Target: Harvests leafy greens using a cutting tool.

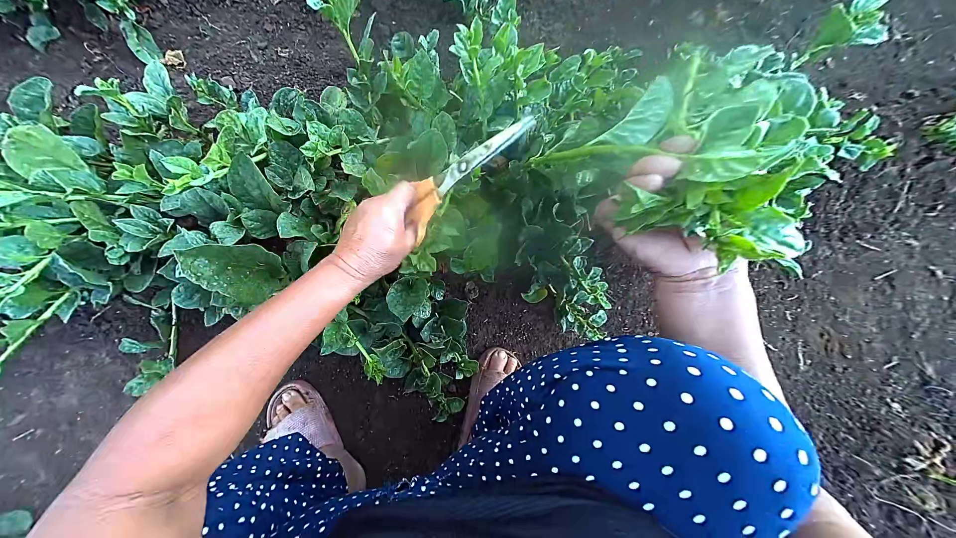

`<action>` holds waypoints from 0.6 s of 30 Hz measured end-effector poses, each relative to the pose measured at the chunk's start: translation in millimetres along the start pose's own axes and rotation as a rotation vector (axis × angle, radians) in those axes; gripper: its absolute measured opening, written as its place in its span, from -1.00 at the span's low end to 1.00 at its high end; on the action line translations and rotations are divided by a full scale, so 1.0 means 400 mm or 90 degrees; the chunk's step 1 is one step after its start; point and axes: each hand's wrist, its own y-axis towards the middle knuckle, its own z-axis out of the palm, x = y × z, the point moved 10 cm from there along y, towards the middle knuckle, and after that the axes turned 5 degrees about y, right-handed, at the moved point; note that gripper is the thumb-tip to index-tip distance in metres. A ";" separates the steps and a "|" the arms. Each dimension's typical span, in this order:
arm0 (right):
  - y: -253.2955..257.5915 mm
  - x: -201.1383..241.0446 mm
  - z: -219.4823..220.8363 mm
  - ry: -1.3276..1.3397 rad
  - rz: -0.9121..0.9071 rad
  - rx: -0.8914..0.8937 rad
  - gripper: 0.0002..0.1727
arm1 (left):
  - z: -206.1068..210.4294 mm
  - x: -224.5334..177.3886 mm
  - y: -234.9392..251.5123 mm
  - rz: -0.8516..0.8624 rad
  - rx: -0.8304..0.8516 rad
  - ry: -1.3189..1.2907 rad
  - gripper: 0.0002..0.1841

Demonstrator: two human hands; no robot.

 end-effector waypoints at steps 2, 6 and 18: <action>-0.002 0.001 0.005 0.006 0.007 0.019 -0.58 | -0.039 0.016 0.003 0.019 -0.084 -0.065 -0.68; -0.014 0.024 0.025 0.048 -0.016 0.054 -0.67 | -0.052 0.143 0.010 -0.164 -0.060 -0.352 -0.66; 0.007 -0.005 0.041 0.110 0.008 0.087 -0.66 | 0.091 0.131 0.031 -0.210 0.045 -0.068 -0.58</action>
